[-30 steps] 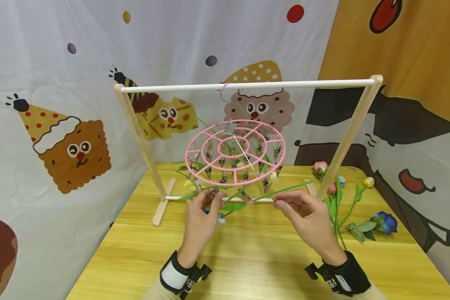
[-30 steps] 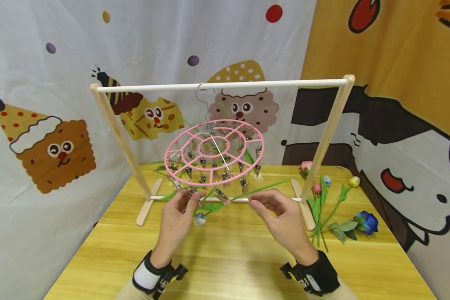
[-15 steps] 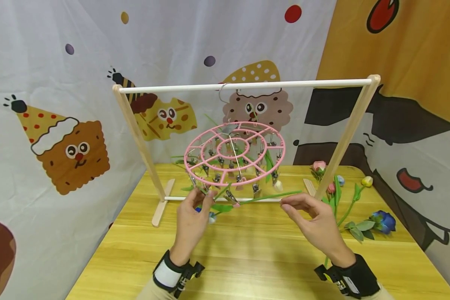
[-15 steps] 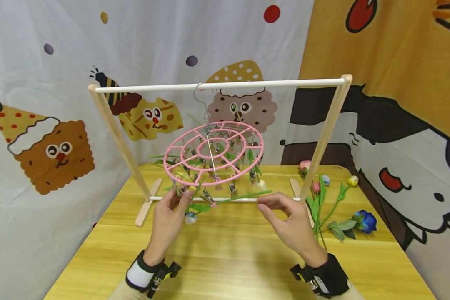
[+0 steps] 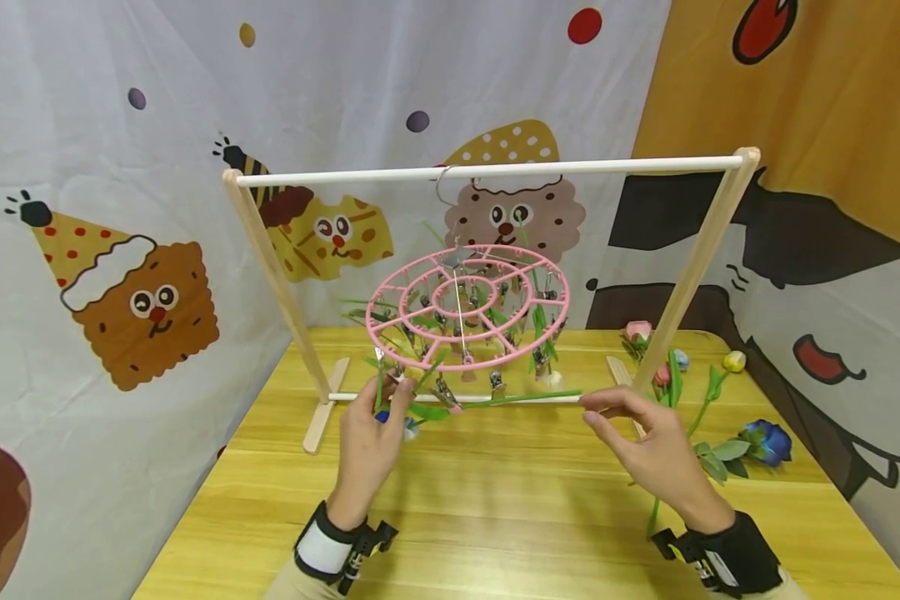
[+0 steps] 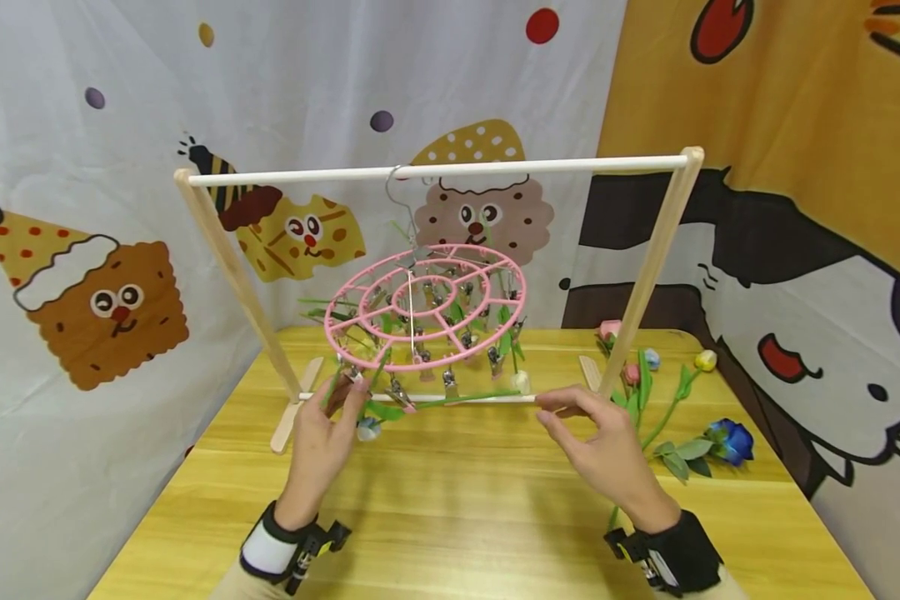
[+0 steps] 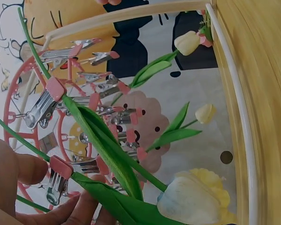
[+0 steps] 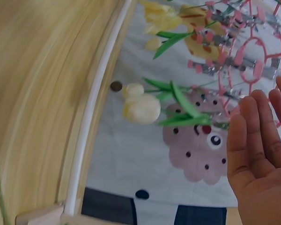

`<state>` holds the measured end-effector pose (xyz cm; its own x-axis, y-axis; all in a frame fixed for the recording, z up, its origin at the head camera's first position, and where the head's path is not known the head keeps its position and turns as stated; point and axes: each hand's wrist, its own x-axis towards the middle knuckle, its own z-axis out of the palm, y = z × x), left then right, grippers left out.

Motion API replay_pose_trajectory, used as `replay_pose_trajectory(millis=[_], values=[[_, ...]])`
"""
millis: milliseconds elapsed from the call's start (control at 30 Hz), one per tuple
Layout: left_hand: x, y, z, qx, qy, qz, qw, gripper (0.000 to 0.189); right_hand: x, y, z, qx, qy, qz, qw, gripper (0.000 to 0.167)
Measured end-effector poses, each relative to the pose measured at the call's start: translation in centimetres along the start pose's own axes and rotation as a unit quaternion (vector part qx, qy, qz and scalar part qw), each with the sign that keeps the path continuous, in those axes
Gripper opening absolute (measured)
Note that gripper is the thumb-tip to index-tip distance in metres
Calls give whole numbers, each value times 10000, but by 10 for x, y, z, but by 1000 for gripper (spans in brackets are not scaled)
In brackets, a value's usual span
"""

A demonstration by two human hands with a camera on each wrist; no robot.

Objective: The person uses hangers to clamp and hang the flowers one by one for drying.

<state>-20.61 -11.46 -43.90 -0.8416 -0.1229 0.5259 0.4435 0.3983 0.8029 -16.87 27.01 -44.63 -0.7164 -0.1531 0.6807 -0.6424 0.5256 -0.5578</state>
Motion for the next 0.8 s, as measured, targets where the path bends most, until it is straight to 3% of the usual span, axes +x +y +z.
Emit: replay_pose_trajectory(millis=[233,367,633,800], values=[[-4,-6,-11,-46,-73,-285,9996,36,-9,23,-13,-780,-55,404,9961,35],[-7,-10,-16,96,52,-164,9998,34,-14,37,-27,-1385,-134,523,9889,31],[-13,-15,-23,700,316,245,9967,30,-23,70,-59,-2606,-556,449,9628,39],[-19,-19,-23,1024,402,415,9931,19,-33,95,-73,-3081,-927,411,9459,45]])
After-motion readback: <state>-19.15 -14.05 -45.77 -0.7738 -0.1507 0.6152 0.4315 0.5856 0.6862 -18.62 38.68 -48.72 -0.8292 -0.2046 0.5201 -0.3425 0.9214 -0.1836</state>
